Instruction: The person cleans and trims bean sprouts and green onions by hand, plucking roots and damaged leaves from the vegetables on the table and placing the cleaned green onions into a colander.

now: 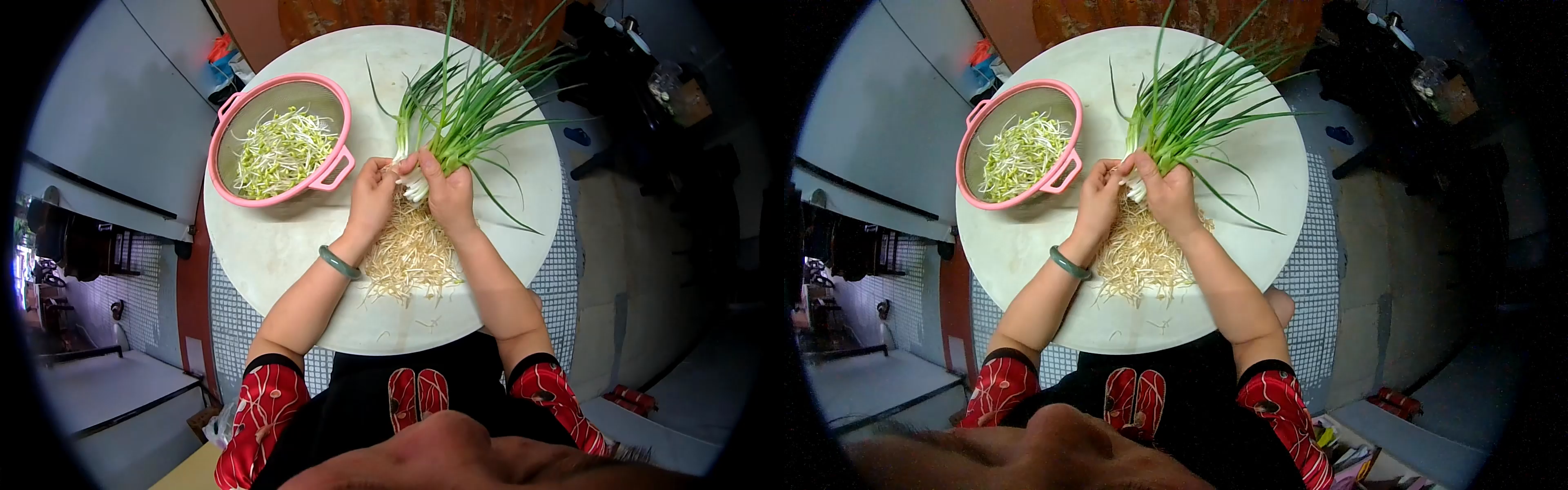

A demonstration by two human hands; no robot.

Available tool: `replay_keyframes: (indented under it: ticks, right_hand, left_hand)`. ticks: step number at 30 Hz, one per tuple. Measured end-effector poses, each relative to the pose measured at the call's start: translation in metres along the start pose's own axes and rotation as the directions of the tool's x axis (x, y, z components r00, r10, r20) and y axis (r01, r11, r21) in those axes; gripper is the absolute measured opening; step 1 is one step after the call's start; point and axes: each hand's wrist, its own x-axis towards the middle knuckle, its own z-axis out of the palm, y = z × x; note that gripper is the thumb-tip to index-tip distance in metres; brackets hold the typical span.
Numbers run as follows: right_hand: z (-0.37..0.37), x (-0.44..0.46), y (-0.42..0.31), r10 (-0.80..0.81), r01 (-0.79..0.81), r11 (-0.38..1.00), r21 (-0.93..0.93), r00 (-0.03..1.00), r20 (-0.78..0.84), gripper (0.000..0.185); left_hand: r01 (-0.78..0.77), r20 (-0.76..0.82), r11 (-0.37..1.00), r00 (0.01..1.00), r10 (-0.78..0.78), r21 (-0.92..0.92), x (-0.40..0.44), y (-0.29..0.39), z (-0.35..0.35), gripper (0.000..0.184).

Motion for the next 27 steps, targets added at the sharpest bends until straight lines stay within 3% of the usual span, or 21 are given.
replay_keyframes:
  ticks: [3, 4, 6, 8, 11, 17, 20, 26, 27]
  right_hand:
    - [0.006, 0.0, -0.01, -0.034, 0.034, 0.999, 0.023, 0.999, -0.017, 0.027]
    - [0.003, 0.002, -0.007, 0.042, -0.037, 0.996, 0.077, 0.998, -0.054, 0.026]
    - [-0.01, 0.011, 0.004, 0.195, -0.17, 0.967, 0.188, 0.973, -0.123, 0.025]
    - [-0.028, 0.019, 0.013, 0.262, -0.25, 0.963, 0.104, 0.957, -0.125, 0.023]
    - [-0.033, 0.023, 0.012, 0.332, -0.319, 0.942, 0.101, 0.932, -0.145, 0.022]
    - [-0.037, 0.023, 0.014, 0.37, -0.356, 0.924, 0.137, 0.924, -0.097, 0.02]
    - [-0.033, 0.021, 0.01, 0.346, -0.335, 0.937, 0.1, 0.93, -0.127, 0.02]
    - [-0.024, 0.019, 0.01, 0.318, -0.306, 0.946, 0.106, 0.939, -0.129, 0.021]
    - [-0.025, 0.019, 0.011, 0.318, -0.305, 0.945, 0.118, 0.941, -0.118, 0.02]
  left_hand:
    - [-0.094, -0.01, 0.994, 0.996, 0.093, -0.047, 0.0, -0.001, 0.001, 0.02]
    - [-0.145, -0.005, 0.989, 0.989, 0.145, -0.038, -0.003, 0.003, 0.002, 0.02]
    - [-0.185, 0.031, 0.963, 0.983, 0.183, 0.196, -0.013, 0.015, 0.005, 0.02]
    - [-0.215, 0.072, 0.907, 0.977, 0.202, 0.362, -0.02, 0.022, 0.007, 0.021]
    - [-0.419, 0.123, 0.8, 0.905, 0.408, 0.428, -0.021, 0.02, 0.012, 0.02]
    - [-0.47, 0.15, 0.75, 0.877, 0.456, 0.465, -0.023, 0.02, 0.014, 0.021]
    - [-0.214, 0.119, 0.905, 0.976, 0.182, 0.367, -0.022, 0.02, 0.011, 0.022]
    - [-0.129, 0.167, 0.934, 0.983, 0.077, 0.333, -0.016, 0.015, 0.003, 0.027]
    - [-0.169, 0.168, 0.942, 0.978, 0.124, 0.291, -0.015, 0.012, 0.003, 0.028]
